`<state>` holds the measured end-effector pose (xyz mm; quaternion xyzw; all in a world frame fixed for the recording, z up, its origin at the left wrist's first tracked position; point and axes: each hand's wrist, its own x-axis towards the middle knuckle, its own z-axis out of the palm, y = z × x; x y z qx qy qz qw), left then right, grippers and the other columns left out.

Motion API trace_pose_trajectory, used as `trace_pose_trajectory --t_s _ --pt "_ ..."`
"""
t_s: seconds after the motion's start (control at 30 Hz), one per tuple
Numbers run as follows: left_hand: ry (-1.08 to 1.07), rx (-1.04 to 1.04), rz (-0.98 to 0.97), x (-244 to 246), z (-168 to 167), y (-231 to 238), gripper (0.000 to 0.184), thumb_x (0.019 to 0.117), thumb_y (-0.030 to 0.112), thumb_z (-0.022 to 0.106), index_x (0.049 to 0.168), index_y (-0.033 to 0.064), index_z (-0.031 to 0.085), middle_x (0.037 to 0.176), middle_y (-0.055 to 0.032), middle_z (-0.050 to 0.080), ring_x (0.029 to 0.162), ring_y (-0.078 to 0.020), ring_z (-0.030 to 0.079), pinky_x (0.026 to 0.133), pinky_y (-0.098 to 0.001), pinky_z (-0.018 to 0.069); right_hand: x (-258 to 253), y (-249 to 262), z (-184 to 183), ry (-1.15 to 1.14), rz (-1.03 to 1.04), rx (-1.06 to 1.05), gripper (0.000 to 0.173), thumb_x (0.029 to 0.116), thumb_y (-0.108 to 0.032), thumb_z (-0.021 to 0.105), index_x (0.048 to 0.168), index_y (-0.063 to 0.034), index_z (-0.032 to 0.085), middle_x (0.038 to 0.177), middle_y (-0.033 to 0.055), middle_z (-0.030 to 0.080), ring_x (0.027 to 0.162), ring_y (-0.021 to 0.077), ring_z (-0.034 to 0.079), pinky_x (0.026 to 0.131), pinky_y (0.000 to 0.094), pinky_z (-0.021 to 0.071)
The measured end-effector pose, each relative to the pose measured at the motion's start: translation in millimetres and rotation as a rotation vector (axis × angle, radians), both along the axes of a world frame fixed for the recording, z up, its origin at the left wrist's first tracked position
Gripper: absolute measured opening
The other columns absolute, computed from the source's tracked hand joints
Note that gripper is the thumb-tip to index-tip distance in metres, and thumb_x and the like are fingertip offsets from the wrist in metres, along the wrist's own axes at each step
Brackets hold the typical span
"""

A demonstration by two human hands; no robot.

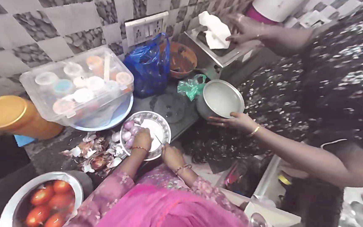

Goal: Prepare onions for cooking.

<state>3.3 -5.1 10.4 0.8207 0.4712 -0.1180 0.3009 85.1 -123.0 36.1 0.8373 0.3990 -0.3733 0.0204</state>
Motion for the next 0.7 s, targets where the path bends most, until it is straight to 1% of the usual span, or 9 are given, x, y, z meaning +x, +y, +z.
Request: trace_pose_trajectory --t_s 0.1,0.23,0.33,0.53,0.7 --pt "0.013 -0.007 0.003 0 1 -1 0.05 0.0983 0.021 0.066 0.139 -0.005 0.053 0.142 -0.0264 0.053 0.134 -0.0413 0.052 0.112 -0.0536 0.0423 1 1 1 -0.005 0.024 -0.015 0.049 0.1133 -0.035 0.024 0.135 -0.0035 0.054 0.119 0.0214 0.068 0.115 0.0365 0.067 0.094 0.0538 0.0533" --pt "0.012 -0.021 0.023 2 1 0 0.053 0.0992 0.029 0.065 0.139 -0.0043 0.054 0.142 -0.0266 0.054 0.134 -0.0402 0.053 0.112 -0.0535 0.0422 5 4 5 0.024 0.043 -0.023 0.048 0.1134 -0.035 0.024 0.137 -0.0037 0.053 0.12 0.0224 0.067 0.116 0.0376 0.066 0.095 0.0547 0.0527" --pt "0.013 -0.019 0.028 3 -2 1 0.051 0.0997 0.029 0.065 0.137 -0.0044 0.056 0.14 -0.0268 0.055 0.132 -0.0411 0.054 0.111 -0.0546 0.0428 11 8 4 0.052 0.046 -0.032 0.048 0.1133 -0.035 0.025 0.135 -0.0035 0.054 0.122 0.023 0.066 0.117 0.0385 0.066 0.096 0.056 0.052" --pt "0.002 -0.004 0.054 4 -3 1 0.05 0.0998 0.027 0.065 0.139 -0.0031 0.055 0.142 -0.0263 0.054 0.133 -0.0408 0.053 0.111 -0.0543 0.0428 18 16 1 0.092 0.051 -0.048 0.049 0.1136 -0.036 0.025 0.134 -0.0023 0.055 0.123 0.0236 0.066 0.119 0.0382 0.064 0.098 0.0563 0.05" --pt "-0.002 -0.002 0.044 4 -2 1 0.05 0.1001 0.026 0.065 0.138 -0.0044 0.055 0.141 -0.027 0.054 0.133 -0.0414 0.053 0.111 -0.0539 0.0428 17 24 4 0.093 0.061 -0.066 0.05 0.1135 -0.037 0.026 0.134 -0.0028 0.056 0.127 0.0226 0.065 0.122 0.0372 0.063 0.1 0.056 0.0491"
